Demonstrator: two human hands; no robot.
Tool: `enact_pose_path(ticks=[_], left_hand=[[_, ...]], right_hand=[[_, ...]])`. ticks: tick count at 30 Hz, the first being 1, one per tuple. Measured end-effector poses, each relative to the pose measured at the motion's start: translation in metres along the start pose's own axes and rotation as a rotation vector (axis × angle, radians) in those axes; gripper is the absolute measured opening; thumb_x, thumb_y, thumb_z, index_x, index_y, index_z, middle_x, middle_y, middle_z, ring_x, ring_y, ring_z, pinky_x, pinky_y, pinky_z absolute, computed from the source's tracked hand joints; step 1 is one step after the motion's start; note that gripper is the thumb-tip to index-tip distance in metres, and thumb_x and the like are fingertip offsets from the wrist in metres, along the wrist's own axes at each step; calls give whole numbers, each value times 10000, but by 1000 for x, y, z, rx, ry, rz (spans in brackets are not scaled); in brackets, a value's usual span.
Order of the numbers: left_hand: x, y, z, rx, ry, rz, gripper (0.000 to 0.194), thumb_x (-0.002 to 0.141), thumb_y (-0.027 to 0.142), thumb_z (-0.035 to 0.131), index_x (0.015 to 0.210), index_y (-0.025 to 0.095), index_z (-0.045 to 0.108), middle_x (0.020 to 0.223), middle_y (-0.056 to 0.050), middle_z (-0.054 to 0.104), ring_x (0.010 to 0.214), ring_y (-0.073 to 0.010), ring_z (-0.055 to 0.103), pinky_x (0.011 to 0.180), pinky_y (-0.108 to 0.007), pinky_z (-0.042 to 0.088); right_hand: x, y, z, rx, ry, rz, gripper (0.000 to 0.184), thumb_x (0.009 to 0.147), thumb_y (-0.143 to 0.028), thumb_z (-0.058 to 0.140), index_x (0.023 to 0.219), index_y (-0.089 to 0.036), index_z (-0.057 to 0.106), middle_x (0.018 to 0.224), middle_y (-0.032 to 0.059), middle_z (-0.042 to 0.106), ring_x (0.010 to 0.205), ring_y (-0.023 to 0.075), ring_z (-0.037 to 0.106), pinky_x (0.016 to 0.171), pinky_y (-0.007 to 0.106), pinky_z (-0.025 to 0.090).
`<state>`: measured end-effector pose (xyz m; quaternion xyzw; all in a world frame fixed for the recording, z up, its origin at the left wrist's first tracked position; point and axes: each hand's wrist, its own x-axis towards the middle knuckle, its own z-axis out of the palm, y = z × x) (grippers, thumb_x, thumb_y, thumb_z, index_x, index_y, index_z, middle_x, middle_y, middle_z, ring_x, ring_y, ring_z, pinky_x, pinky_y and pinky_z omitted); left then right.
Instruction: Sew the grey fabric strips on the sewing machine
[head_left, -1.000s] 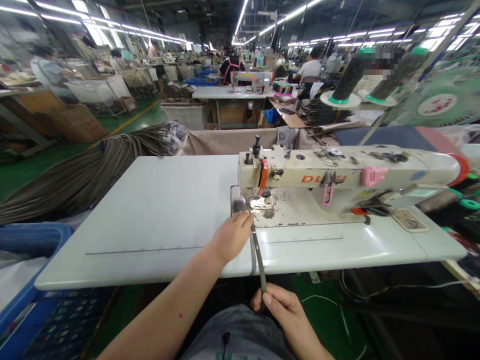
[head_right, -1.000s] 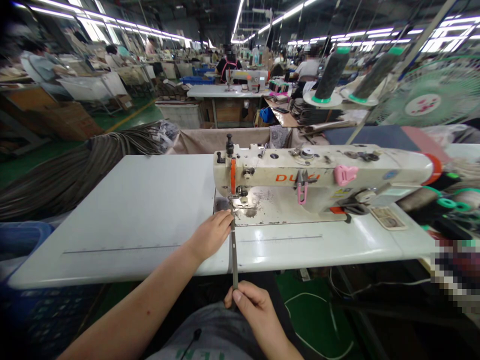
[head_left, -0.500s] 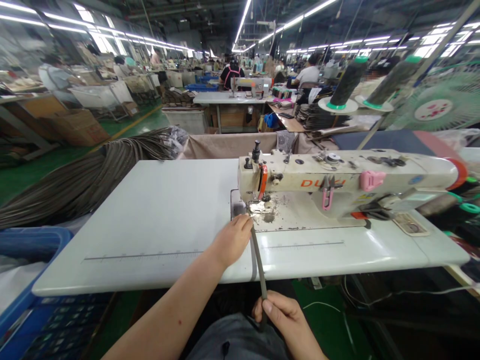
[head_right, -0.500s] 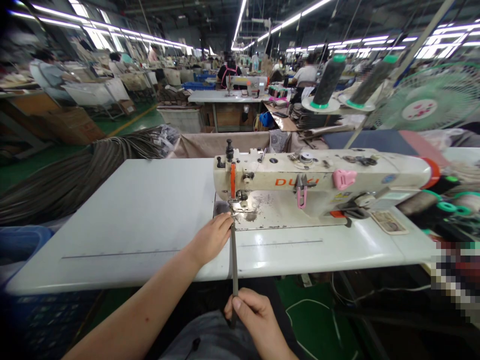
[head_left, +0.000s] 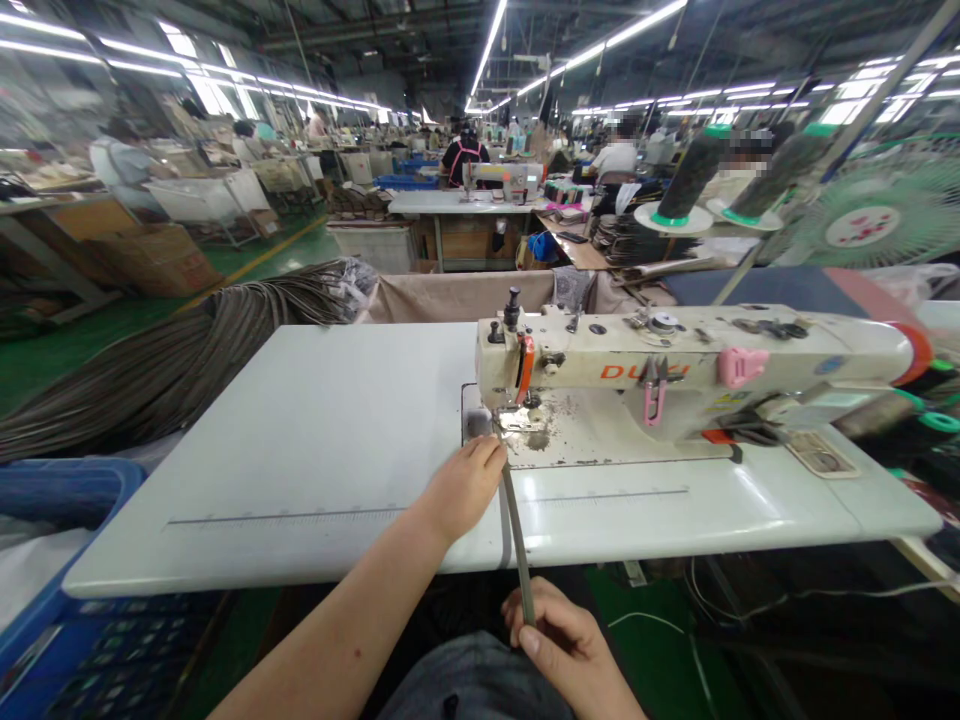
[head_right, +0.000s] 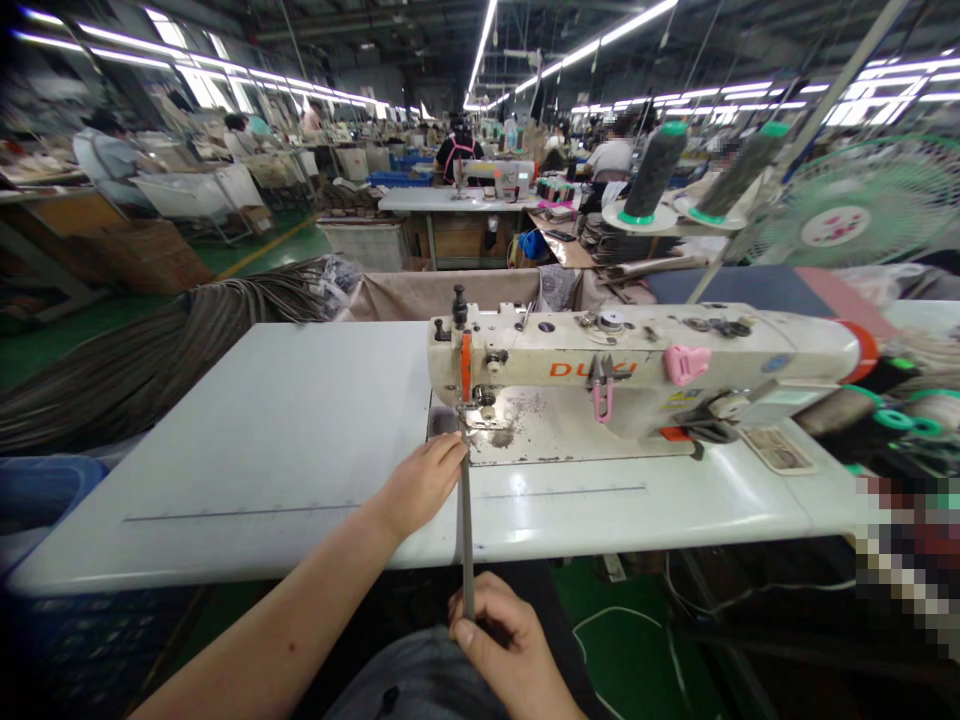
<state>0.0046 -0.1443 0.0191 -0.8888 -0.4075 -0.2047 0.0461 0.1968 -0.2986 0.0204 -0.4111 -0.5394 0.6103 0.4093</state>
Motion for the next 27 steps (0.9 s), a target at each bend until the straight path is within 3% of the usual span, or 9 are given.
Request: enact_pose_path(ticks=[3,7,14,27], left_hand=[[1,1,-1,-8,10,-1,185,993,122,541,1169,131,599,1257,-140,648,1223,-262,626,1137,-405,508],[-1,0,2,-25,26,-23,209,999,128,517,1193,147,590,1292,-146,641,1243,-259,620,1138,-423,510],[-1,-1,3,-16,-10,-6,197,999,123,516,1179,131,595,1256,-130,651,1279,-264,602,1188,-407,466],[0,0,-1,-1,1,-12,188,1020,150,492,1166,141,610,1282,-151,652,1245,-259,628,1150,-421,497]], right_hand=[[0,3,1,4,57,13,250,908,-474,765,843,-233,753,963,76,695,991,274,660,891,366,501],[0,1,3,102,39,135,307,944,-517,715,971,-214,754,811,58,735,776,227,665,763,344,502],[2,-9,4,49,-13,98,440,977,-555,638,768,-187,758,735,54,692,735,216,624,728,328,460],[1,-13,4,24,-6,104,429,984,-545,628,758,-204,758,747,48,686,754,228,627,751,333,476]])
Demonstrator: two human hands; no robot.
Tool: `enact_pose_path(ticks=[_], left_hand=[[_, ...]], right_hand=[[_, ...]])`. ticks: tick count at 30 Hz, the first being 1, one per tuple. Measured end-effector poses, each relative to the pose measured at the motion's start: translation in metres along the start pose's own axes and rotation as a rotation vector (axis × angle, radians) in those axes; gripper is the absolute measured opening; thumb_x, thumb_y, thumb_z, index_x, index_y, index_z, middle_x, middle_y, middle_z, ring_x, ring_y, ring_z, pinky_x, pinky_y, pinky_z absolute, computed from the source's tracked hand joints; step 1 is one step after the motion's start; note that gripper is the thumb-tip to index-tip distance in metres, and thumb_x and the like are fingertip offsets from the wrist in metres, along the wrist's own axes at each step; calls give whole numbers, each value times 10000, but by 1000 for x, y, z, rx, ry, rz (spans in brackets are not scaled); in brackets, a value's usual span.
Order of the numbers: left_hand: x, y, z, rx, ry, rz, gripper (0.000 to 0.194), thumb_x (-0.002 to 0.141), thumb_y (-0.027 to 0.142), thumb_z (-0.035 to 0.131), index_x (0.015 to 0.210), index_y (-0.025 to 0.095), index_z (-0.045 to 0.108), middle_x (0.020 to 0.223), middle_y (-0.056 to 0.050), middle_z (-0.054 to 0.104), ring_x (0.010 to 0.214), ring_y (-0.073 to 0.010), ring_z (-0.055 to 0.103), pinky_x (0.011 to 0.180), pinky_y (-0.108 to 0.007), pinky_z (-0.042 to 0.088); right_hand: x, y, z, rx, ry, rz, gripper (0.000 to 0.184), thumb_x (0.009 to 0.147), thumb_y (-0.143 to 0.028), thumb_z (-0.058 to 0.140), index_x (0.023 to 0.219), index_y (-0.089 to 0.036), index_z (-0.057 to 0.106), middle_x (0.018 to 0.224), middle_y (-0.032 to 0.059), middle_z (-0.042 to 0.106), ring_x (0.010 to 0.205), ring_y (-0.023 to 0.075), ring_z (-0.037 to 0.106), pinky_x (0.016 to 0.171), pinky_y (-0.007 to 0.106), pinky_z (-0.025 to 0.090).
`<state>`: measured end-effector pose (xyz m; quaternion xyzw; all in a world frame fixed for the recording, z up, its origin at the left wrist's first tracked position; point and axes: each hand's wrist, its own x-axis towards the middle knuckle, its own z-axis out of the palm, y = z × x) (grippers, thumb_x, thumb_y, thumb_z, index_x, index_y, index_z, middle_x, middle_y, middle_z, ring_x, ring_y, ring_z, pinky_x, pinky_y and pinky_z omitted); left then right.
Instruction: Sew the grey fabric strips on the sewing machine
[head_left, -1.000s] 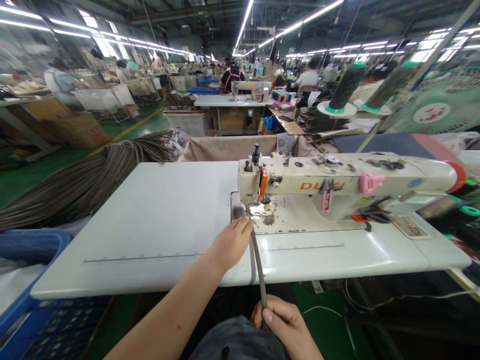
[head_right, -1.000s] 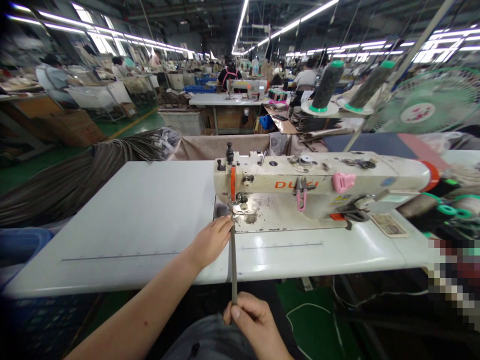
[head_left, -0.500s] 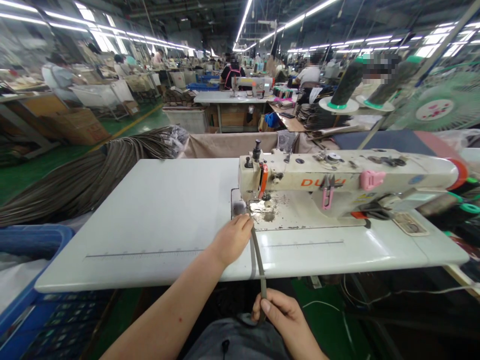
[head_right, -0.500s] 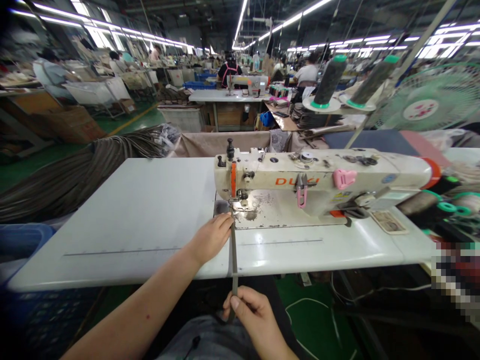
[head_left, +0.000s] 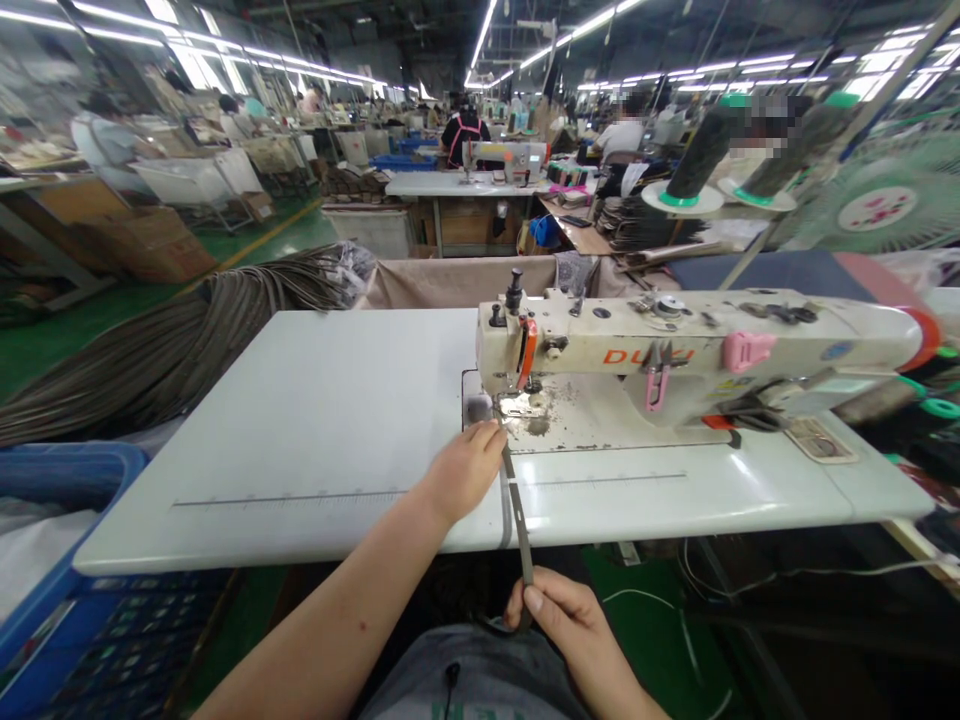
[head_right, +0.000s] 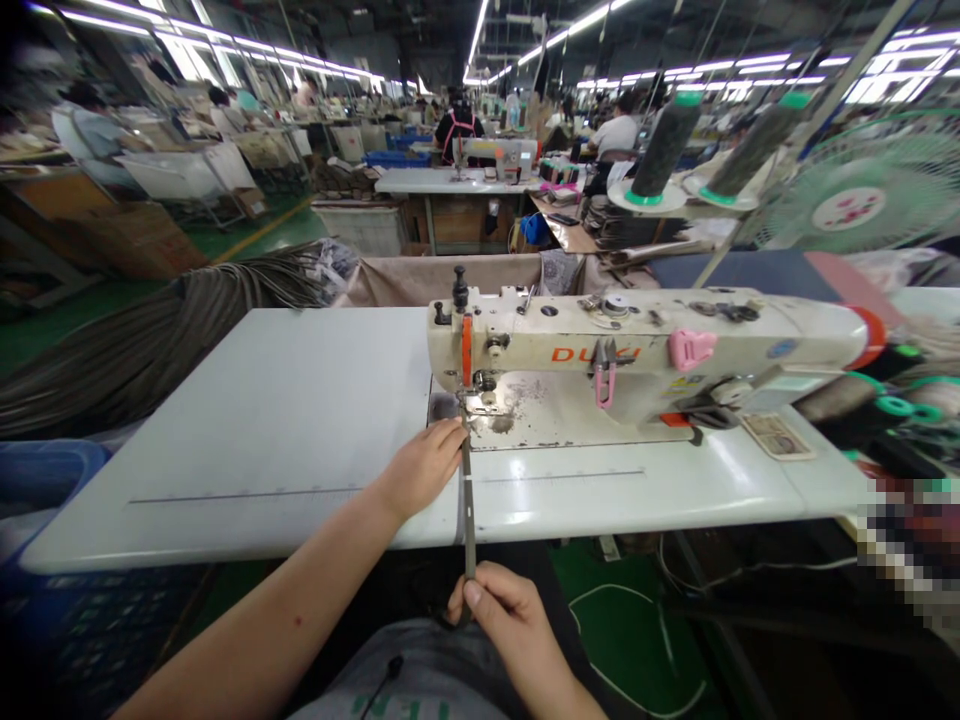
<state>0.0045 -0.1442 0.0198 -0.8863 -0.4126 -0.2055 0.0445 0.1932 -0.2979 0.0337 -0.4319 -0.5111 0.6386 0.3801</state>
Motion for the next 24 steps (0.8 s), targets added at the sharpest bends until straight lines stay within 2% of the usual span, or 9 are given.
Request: enact_pose_path(ticks=[16,24], left_hand=[[0,0,2,-11,10,17,201,987,119,549,1178,104,611,1272,-162,651,1248,-277,624,1163,-412,494],[4,1,0,-41,-3,-55,269,971,122,560,1240,115,576,1376,-168,600,1316,-286,586,1192,-425,470]], right_hand=[[1,5,-2,41,2,-2,424,997,-517,636,757,-190,760,739,41,671,740,206,613,744,318,452],[3,10,-4,18,8,-14,451,988,-544,632,738,-188,753,732,43,671,737,205,607,726,311,433]])
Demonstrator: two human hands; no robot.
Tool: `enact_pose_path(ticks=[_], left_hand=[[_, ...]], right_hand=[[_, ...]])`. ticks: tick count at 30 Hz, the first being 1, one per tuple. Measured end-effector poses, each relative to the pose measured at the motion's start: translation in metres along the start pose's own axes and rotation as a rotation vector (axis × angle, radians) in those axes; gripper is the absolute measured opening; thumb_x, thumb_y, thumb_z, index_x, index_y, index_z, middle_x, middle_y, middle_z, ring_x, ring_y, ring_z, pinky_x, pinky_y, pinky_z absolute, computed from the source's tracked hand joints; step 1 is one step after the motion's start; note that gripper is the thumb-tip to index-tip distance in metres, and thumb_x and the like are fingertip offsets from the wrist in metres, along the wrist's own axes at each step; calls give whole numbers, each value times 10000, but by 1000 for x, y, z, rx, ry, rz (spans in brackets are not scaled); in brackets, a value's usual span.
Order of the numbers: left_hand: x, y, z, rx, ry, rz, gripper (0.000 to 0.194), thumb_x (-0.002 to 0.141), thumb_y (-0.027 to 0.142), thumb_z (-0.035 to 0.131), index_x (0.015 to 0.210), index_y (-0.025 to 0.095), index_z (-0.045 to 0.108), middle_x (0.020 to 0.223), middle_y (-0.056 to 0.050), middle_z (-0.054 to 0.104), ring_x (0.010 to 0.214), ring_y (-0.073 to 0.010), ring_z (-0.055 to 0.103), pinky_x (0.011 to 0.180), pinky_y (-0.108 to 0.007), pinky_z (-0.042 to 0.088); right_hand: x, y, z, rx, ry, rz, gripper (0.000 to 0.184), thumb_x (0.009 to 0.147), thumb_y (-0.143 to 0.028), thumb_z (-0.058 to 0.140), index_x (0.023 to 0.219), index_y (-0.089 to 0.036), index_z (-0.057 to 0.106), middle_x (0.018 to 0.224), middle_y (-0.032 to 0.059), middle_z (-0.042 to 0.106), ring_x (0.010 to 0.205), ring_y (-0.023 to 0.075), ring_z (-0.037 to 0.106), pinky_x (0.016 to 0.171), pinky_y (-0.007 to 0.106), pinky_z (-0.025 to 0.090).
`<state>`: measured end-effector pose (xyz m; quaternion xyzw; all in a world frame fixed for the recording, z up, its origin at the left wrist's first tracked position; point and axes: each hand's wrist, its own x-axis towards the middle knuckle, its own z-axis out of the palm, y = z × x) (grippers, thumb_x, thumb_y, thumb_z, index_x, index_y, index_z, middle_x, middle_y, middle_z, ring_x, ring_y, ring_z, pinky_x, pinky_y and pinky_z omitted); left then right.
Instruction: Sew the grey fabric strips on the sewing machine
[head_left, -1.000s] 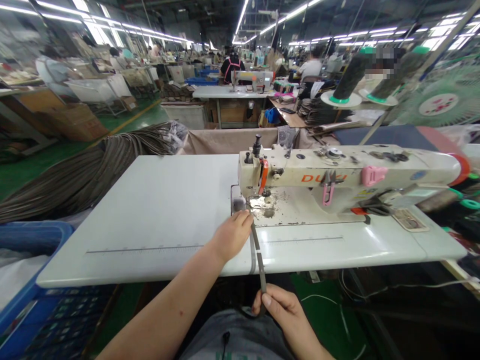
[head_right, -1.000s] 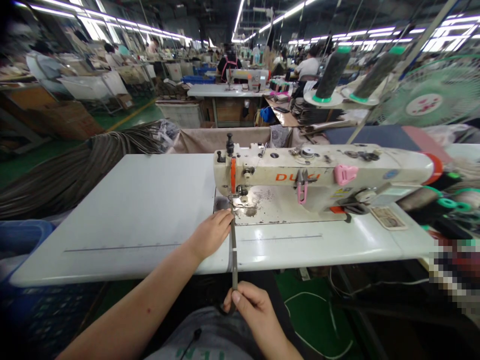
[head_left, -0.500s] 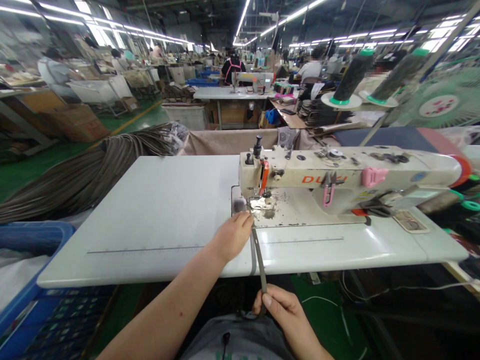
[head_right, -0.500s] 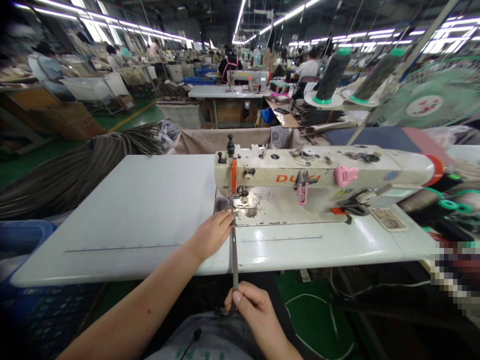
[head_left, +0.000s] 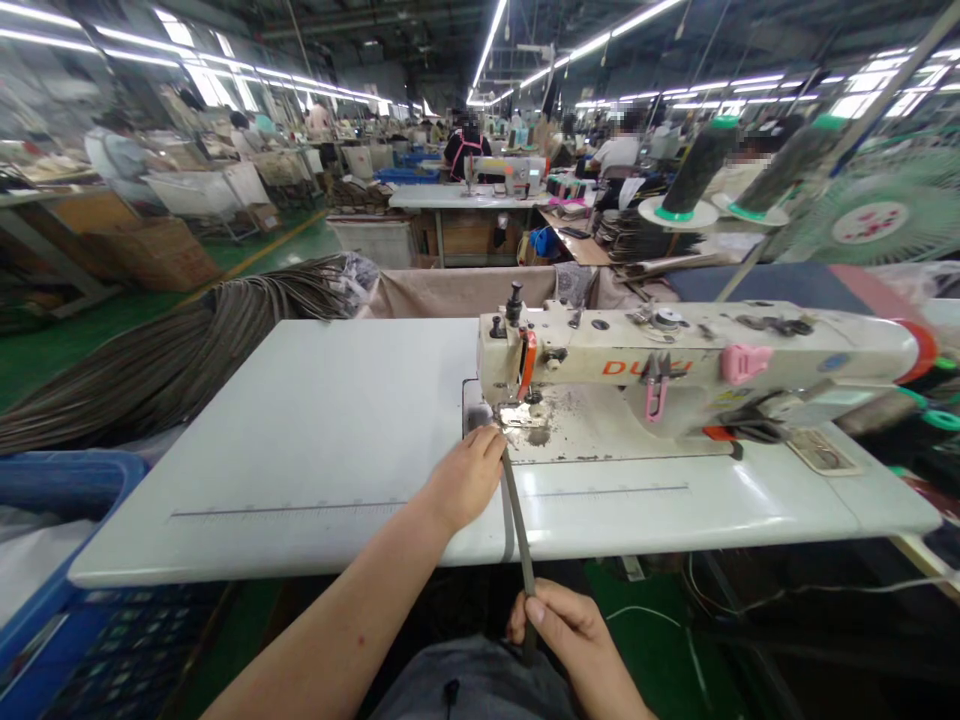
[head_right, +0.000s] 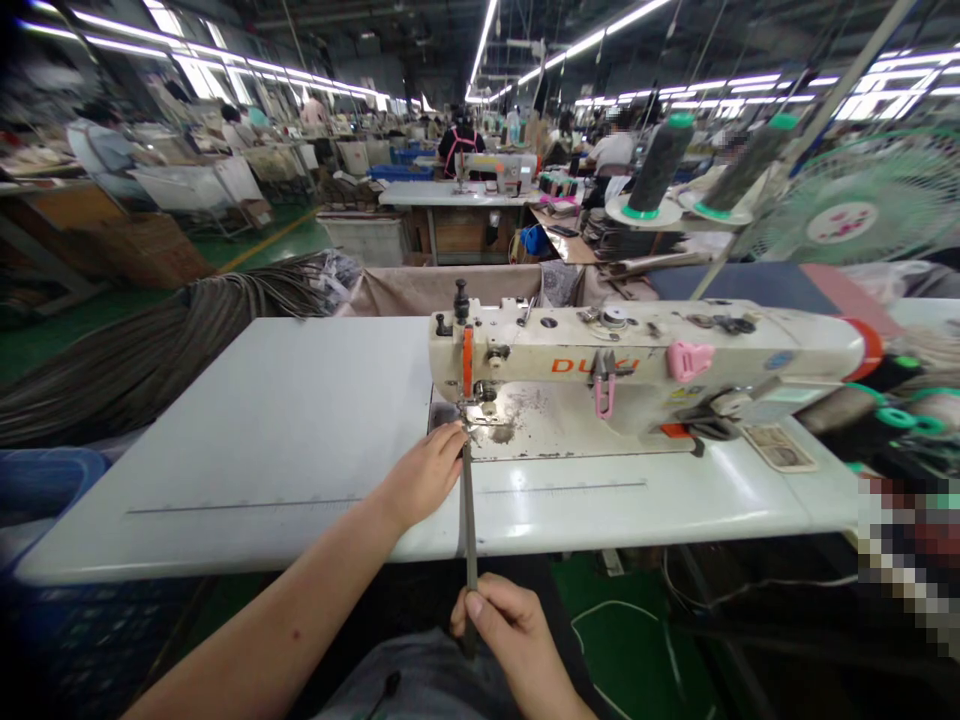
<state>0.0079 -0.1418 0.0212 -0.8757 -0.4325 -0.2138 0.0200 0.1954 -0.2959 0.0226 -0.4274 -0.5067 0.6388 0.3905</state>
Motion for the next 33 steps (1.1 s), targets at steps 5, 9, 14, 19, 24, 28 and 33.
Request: enact_pose_path(ticks=[5,9,14,19,24,28,33], left_hand=[[-2,-2,4,17,1,18,263,982,123,554,1244,111,573,1357,-166,608,1301,-280,594,1178,-416,482],[-3,-2,4,27,2,31,254,988,119,549,1241,120,578,1307,-144,634,1262,-267,615,1157,-400,497],[-3,-1,1,23,-3,35,225,976,114,581,1200,129,601,1265,-119,643,1237,-262,621,1147,-382,500],[-3,-1,1,41,0,52,202,982,121,569,1181,129,605,1260,-127,640,1237,-258,616,1145,-386,496],[-3,0,2,90,-12,49,202,993,127,550,1188,132,603,1289,-136,640,1229,-256,622,1142,-392,492],[-3,1,2,111,-13,53,214,980,121,575,1191,124,607,1280,-142,646,1207,-259,635,1114,-386,510],[-2,1,2,127,-21,64,222,984,124,568,1202,113,604,1269,-138,651,1215,-265,633,1128,-393,499]], right_hand=[[-2,0,-1,-9,-9,-10,433,996,-537,626,756,-201,755,744,38,665,737,203,591,724,313,426],[-2,4,-3,-41,-28,-48,420,1005,-524,617,761,-211,755,767,41,656,756,207,595,748,321,437],[2,7,0,-66,23,-116,291,925,-486,744,790,-228,743,904,61,669,916,254,640,850,343,483],[6,7,3,-47,95,4,305,933,-536,722,997,-242,774,884,64,738,827,233,649,778,326,480],[6,3,2,45,84,77,368,945,-572,692,930,-208,748,779,53,739,760,216,644,738,316,468],[4,8,-1,24,21,6,395,991,-524,638,797,-196,743,745,51,698,749,215,640,729,317,468],[2,21,-9,-13,-47,-71,433,1036,-494,561,775,-197,737,733,56,694,738,219,656,715,320,467]])
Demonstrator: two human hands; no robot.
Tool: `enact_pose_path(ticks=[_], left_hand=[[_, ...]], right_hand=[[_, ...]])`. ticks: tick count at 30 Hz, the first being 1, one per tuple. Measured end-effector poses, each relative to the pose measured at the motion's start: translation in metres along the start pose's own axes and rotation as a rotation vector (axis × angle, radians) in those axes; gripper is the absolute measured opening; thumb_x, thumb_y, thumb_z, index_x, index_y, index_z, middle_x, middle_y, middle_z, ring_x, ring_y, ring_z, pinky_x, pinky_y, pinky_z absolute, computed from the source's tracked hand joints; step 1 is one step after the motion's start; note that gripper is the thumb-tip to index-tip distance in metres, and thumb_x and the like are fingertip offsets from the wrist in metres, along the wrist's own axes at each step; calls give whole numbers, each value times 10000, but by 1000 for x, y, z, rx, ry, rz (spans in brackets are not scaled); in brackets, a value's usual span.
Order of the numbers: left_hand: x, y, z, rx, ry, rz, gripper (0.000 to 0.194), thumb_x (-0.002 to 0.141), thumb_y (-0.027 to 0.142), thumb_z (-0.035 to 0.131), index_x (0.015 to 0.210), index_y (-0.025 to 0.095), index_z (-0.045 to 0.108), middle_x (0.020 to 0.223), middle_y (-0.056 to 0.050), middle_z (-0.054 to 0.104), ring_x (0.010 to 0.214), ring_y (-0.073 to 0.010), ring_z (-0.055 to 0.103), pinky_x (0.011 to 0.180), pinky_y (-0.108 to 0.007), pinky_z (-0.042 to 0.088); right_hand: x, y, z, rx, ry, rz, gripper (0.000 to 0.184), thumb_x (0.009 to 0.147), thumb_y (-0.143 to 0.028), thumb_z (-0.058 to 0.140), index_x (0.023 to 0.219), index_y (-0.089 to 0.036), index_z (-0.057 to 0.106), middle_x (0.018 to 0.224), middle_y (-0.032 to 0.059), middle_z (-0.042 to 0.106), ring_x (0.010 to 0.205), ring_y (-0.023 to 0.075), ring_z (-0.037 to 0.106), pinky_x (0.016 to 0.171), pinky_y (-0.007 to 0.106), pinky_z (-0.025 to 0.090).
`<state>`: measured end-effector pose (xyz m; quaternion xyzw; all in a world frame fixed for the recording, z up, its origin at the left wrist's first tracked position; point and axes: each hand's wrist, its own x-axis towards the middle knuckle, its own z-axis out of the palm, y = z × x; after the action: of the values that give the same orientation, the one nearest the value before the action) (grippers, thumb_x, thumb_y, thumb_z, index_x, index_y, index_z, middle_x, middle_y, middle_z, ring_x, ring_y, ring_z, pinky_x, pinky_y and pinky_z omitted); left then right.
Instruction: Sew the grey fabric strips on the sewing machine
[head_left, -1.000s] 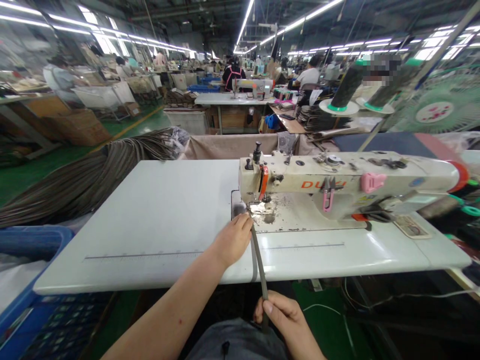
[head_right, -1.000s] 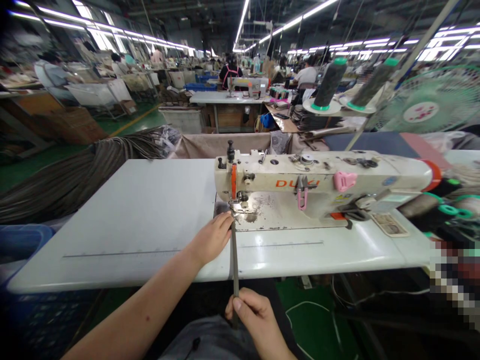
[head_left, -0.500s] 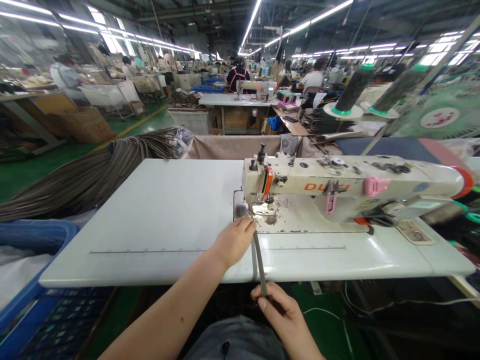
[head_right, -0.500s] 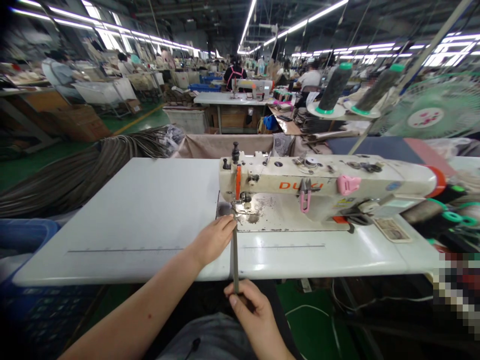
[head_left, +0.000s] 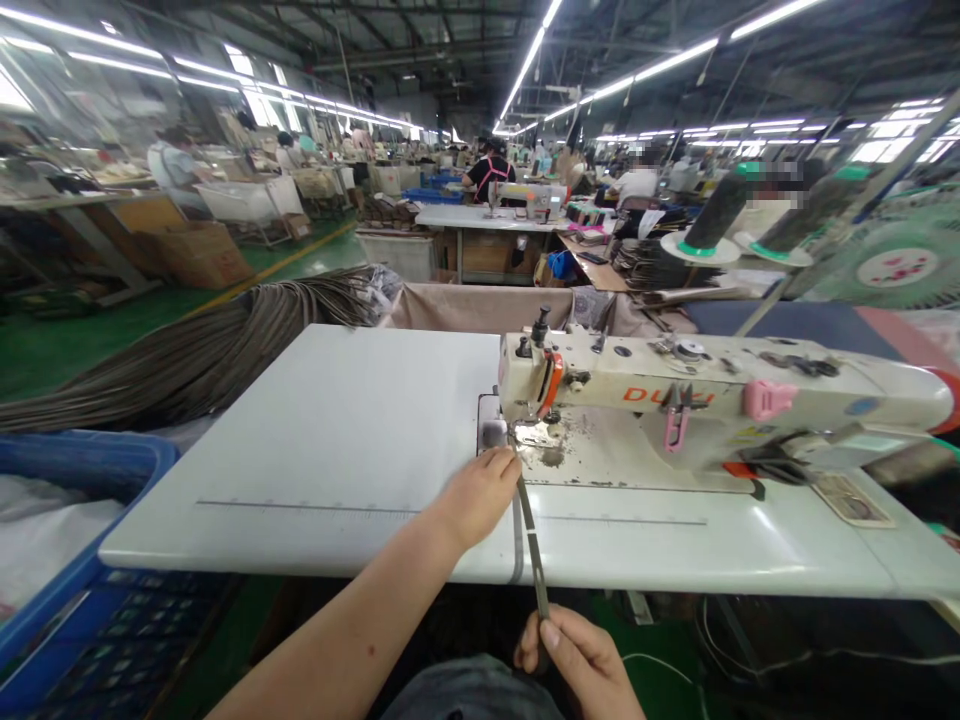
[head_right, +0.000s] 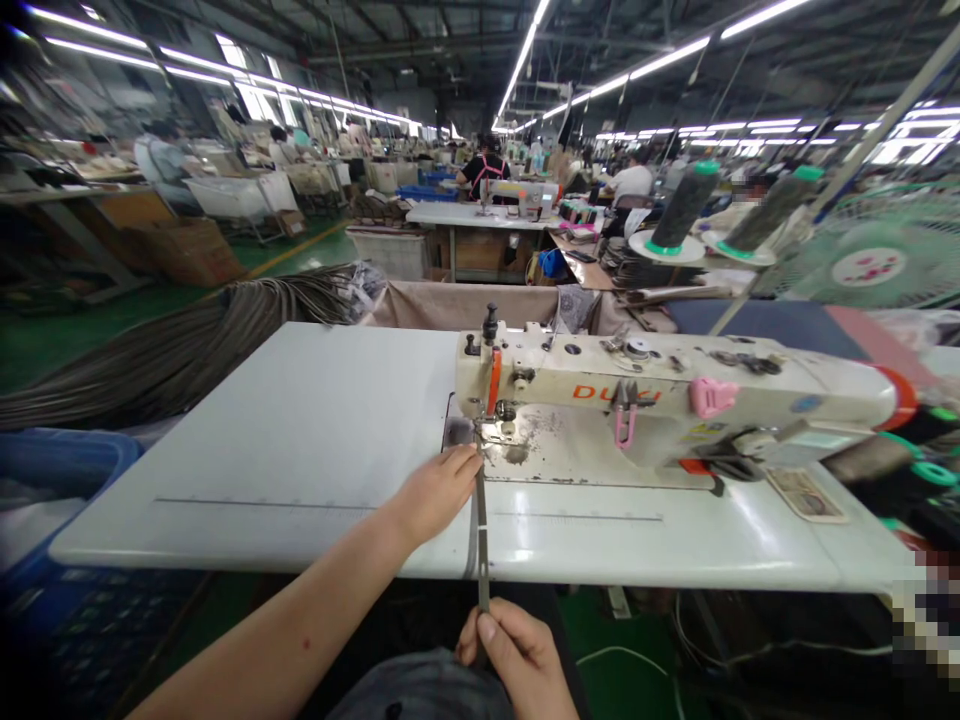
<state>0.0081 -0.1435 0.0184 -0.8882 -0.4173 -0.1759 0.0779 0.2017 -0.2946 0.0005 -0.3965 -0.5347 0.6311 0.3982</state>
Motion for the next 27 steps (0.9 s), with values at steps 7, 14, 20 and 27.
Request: enact_pose_path(ticks=[7,14,20,27], left_hand=[[1,0,-1,9,-17,-5,223,1003,138,539,1219,123,591,1278,-133,655,1246,-260,621,1132,-388,491],[-1,-1,1,-9,-25,-9,223,1010,135,507,1212,137,602,1311,-149,652,1262,-262,624,1136,-414,497],[-2,-1,1,-5,-7,-3,199,1008,141,517,1185,144,608,1291,-140,655,1225,-260,640,1123,-404,512],[0,-2,2,1,-13,25,265,1005,133,507,1256,106,587,1324,-149,640,1315,-272,584,1197,-415,451]], right_hand=[[0,-8,2,-22,-22,9,467,1028,-522,558,745,-192,731,732,58,680,738,221,643,725,328,459],[-3,-22,8,-16,8,79,476,1000,-564,589,739,-196,739,743,61,674,766,239,637,755,347,463],[-2,-22,8,-29,15,71,480,1000,-563,591,728,-198,743,734,58,668,758,236,633,754,345,460],[-3,-24,10,-23,22,59,456,1003,-541,605,746,-195,755,735,51,669,739,221,626,728,329,448]])
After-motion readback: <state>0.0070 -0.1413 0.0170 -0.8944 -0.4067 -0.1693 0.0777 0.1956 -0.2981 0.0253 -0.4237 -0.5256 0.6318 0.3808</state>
